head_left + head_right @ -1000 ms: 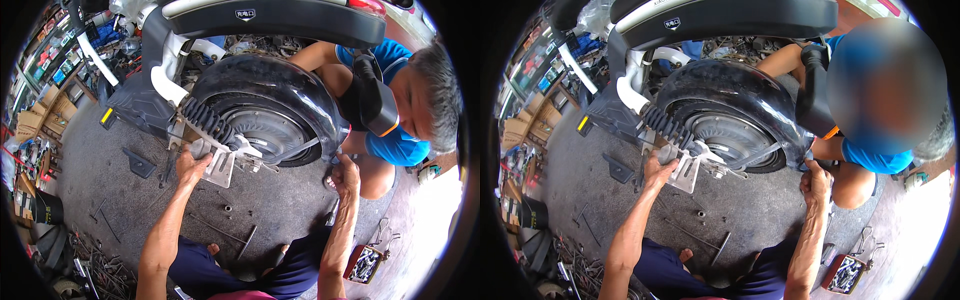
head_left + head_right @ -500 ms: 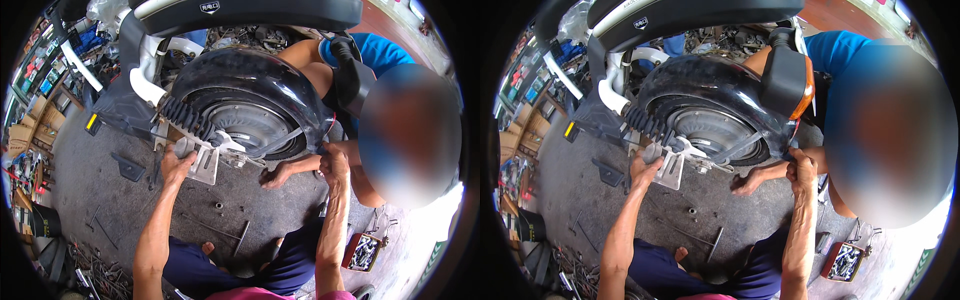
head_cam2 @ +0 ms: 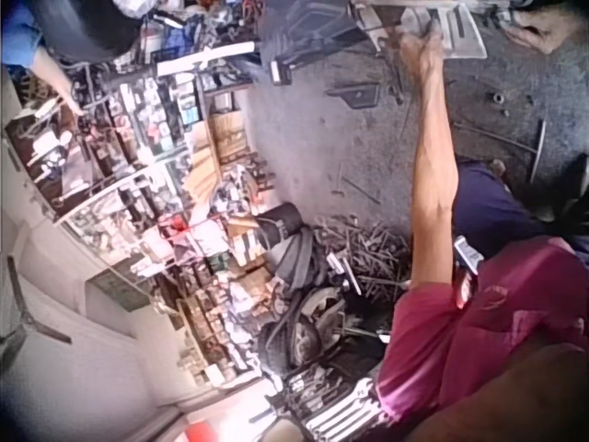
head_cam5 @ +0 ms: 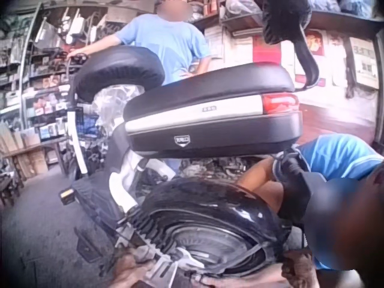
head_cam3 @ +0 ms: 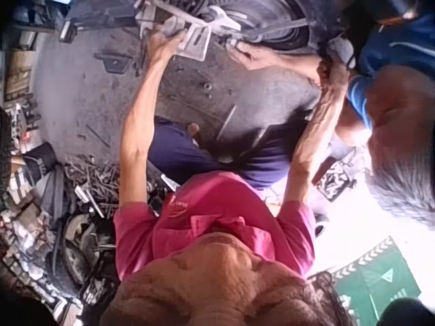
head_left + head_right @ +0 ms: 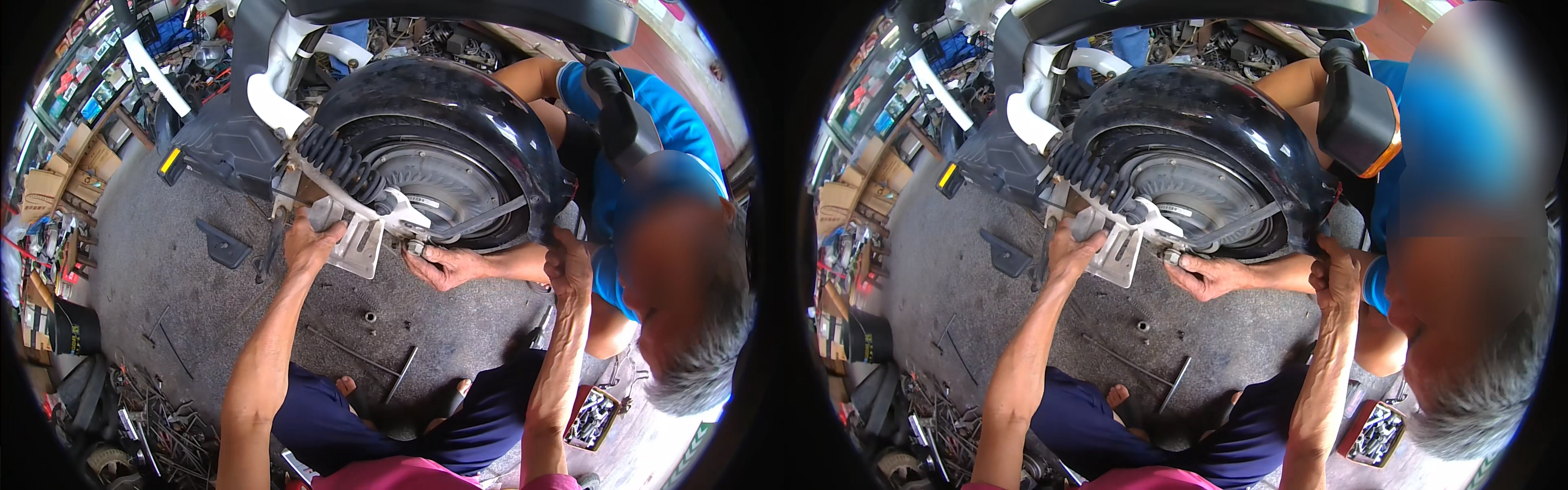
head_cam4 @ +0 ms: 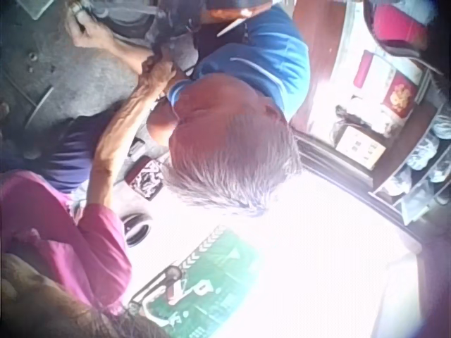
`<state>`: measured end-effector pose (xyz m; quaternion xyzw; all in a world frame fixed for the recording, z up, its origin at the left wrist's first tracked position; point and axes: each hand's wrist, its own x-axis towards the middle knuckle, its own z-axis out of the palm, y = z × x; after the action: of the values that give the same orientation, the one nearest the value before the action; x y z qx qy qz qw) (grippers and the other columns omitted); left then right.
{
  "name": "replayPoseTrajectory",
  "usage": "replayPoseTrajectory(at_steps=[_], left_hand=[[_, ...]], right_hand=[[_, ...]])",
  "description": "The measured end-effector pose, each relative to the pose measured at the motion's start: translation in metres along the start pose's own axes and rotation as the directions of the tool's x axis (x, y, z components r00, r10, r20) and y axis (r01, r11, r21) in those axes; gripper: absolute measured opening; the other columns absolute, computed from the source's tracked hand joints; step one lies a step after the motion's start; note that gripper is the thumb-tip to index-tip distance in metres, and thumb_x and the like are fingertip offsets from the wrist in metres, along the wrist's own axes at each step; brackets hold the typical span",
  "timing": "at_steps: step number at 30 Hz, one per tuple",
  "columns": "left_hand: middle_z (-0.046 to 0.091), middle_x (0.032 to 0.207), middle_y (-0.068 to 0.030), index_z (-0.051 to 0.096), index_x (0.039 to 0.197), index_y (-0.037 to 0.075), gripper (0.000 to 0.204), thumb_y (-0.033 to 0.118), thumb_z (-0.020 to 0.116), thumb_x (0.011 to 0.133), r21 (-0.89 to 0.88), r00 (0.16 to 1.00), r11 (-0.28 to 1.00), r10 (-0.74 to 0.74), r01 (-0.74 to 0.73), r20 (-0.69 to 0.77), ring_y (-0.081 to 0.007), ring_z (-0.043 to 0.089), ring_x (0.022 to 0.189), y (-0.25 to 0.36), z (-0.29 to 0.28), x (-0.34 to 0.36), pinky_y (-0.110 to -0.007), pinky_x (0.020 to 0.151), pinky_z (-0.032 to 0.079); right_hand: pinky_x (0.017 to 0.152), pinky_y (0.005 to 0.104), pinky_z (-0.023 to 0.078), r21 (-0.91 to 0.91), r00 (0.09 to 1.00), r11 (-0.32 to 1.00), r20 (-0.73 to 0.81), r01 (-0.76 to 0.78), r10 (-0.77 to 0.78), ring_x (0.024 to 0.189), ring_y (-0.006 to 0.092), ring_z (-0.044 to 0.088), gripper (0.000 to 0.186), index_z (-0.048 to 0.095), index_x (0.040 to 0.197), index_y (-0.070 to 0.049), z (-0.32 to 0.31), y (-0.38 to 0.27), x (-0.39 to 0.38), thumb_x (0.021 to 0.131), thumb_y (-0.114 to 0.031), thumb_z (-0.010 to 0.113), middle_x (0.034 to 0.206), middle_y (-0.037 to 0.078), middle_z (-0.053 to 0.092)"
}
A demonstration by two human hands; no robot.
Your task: The person uses a wrench to tighten a bolt on the rear suspension assembly of a scooter. They manipulate the tool to secure the component while another person stands nearby.
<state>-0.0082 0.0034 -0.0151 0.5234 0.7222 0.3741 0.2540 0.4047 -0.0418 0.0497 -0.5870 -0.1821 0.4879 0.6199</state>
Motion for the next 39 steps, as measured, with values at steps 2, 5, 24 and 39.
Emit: replayPoseTrajectory(at_steps=[2, 5, 24, 39], left_hand=[[0.070, 0.099, -0.0171, 0.055, 0.115, 0.004, 0.060, 0.032, 0.078, 0.067, -0.036, 1.000, 0.999, 0.012, -0.011, 0.013, -0.0328, 0.068, 0.093, 0.000, -0.001, 0.000, -0.041, 0.086, 0.052], [0.070, 0.098, -0.0173, 0.056, 0.112, 0.004, 0.058, 0.032, 0.078, 0.067, 0.006, 1.000, 1.000, -0.007, 0.007, 0.010, -0.0328, 0.068, 0.093, -0.002, 0.000, 0.002, -0.041, 0.085, 0.052], [0.070, 0.094, -0.0135, 0.057, 0.106, 0.001, 0.046, 0.017, 0.079, 0.068, -0.608, 0.999, 0.793, 0.017, -0.041, -0.044, -0.0224, 0.068, 0.083, -0.017, 0.026, -0.001, -0.035, 0.076, 0.054], [0.070, 0.093, -0.0208, 0.058, 0.108, 0.000, 0.057, 0.036, 0.079, 0.068, -0.342, 0.991, 0.935, 0.052, -0.090, -0.120, -0.0361, 0.069, 0.088, -0.015, 0.013, -0.002, -0.041, 0.077, 0.054]], right_hand=[[0.034, 0.0170, 0.024, -0.017, 1.000, 1.000, 0.002, -0.003, 0.003, 0.042, 0.0048, 0.038, 0.012, 0.059, 0.084, -0.008, 0.000, 0.000, 0.000, 0.083, -0.016, 0.068, 0.060, -0.003, 0.047], [0.034, 0.0182, 0.025, -0.034, 1.000, 0.999, 0.012, -0.002, 0.002, 0.042, 0.0058, 0.040, 0.014, 0.058, 0.080, -0.008, -0.001, 0.000, 0.000, 0.083, -0.016, 0.067, 0.060, -0.001, 0.049], [0.038, 0.0193, 0.023, 0.031, 0.996, 0.999, 0.074, 0.042, -0.044, 0.048, 0.0047, 0.036, 0.012, 0.058, 0.088, -0.010, -0.024, 0.033, -0.004, 0.086, -0.020, 0.064, 0.077, -0.001, 0.056], [0.035, 0.0220, 0.028, -0.478, 0.970, 0.873, 0.151, -0.100, 0.193, 0.040, 0.0058, 0.039, 0.017, 0.067, 0.095, -0.001, -0.029, 0.173, -0.072, 0.086, -0.015, 0.066, 0.072, 0.004, 0.062]])
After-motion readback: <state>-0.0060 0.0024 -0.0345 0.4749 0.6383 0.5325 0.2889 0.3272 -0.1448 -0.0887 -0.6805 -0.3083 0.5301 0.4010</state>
